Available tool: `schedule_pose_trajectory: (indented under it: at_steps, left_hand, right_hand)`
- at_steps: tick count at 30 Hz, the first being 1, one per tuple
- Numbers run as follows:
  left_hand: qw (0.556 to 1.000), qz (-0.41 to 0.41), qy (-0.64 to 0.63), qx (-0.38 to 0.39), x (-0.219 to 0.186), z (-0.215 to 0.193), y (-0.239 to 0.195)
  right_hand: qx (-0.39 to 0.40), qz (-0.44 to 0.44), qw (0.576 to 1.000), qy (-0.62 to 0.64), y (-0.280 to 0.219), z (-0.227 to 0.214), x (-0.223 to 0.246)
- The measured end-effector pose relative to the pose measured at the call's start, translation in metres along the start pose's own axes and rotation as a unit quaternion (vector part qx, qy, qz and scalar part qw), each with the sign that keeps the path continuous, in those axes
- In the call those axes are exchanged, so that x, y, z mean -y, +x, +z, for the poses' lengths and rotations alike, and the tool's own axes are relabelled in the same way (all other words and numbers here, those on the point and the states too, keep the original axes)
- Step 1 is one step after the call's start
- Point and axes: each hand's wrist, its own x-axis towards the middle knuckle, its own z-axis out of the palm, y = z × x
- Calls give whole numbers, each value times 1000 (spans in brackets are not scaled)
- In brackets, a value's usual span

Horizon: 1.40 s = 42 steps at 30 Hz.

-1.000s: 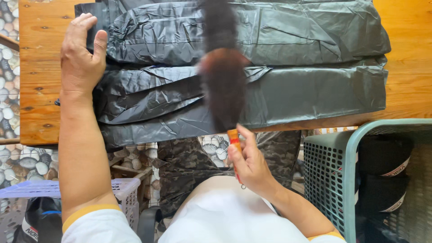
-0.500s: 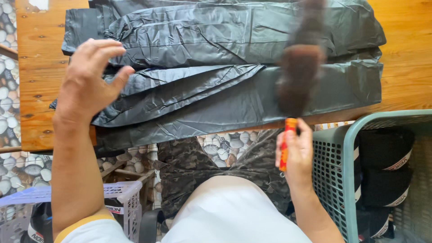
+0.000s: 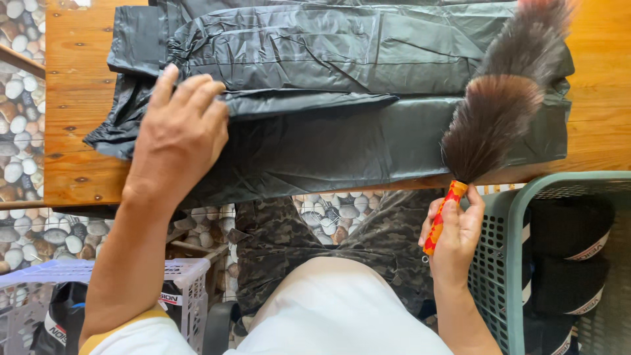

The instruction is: The person uses a feather duster to wipe a black tarp on a wooden table, then folds the tarp into a compact bundle by hand. The person smooths the folds and adjusts the bundle on the table.

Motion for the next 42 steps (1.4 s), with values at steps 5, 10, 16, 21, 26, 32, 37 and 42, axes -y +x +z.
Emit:
schedule_pose_trajectory:
  at_steps: [5,10,16,21,26,32,37,42]
  left_hand:
    - [987,-63,11,-149,41,37,21]
    - [977,-106,44,-181,55,71,27]
    - [986,-122,-64,-96,70,144,-7]
    - [987,-115,-65,-94,79,149,-14]
    - [978,-168,-71,-101,89,133,-25]
    - [957,-222,-136,-130,91,143,-19]
    - [948,-243,-195,-59,102,146,-29]
    - [961,-208,-154,-95,91,139,-25]
  right_hand:
    - [23,-12,1000,-18,-8,5,1]
    - [107,-15,993,-54,-20,-4,-14]
    - [257,-77,915,-302,-34,14,-25]
    - [345,-14,891,-295,-30,52,11]
    - [161,33,957,-238,-17,42,-15]
    - [203,64,905,-369,-32,63,5]
    - [433,33,862,-261,-36,75,22]
    - [237,94,955,-154,0,26,17]
